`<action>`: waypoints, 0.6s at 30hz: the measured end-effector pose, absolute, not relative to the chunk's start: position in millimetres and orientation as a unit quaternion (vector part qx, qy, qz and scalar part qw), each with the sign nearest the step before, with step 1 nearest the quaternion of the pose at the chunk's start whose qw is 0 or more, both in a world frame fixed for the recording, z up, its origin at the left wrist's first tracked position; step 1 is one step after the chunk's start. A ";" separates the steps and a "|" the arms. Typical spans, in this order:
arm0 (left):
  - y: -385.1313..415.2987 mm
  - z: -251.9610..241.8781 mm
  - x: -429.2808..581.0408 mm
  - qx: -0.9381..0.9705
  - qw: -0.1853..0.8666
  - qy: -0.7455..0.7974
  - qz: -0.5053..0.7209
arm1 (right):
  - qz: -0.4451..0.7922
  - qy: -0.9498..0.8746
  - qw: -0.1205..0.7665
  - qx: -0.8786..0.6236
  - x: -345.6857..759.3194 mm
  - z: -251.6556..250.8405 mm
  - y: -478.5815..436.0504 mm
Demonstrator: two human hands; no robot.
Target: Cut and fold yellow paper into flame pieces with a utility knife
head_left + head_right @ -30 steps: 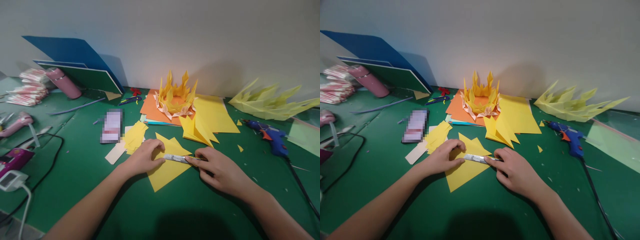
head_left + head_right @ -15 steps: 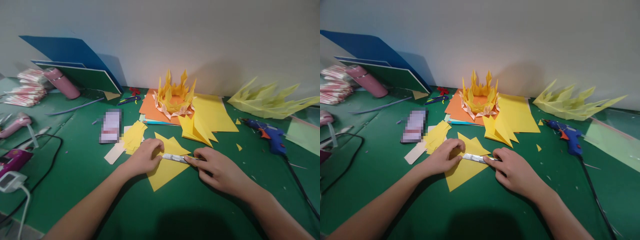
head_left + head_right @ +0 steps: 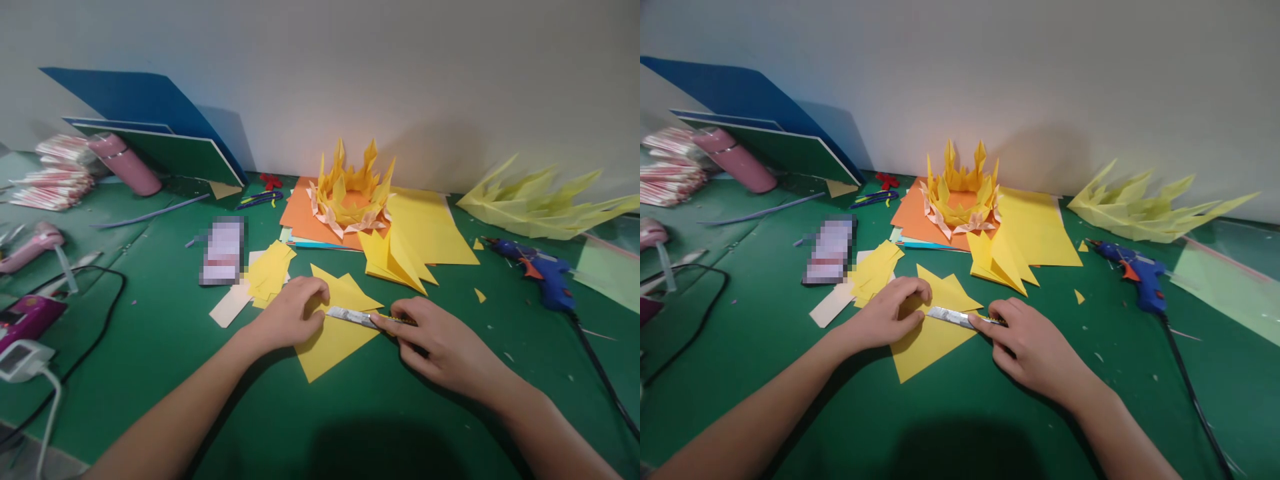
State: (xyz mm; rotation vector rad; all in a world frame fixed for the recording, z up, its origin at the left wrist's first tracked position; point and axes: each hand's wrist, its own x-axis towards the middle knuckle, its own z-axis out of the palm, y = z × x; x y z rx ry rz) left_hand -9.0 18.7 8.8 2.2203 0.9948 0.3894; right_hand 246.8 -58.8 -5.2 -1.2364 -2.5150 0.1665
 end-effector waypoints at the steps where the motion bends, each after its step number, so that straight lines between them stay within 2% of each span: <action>1: 18.6 8.7 -8.7 0.850 0.331 0.382 0.149 | 0.060 -0.883 0.167 -0.434 247.0 -5.2 -58.6; 18: 20.7 8.6 -9.2 0.856 0.324 0.374 0.151 | 0.054 -0.885 0.166 -0.433 248.6 -4.7 -60.1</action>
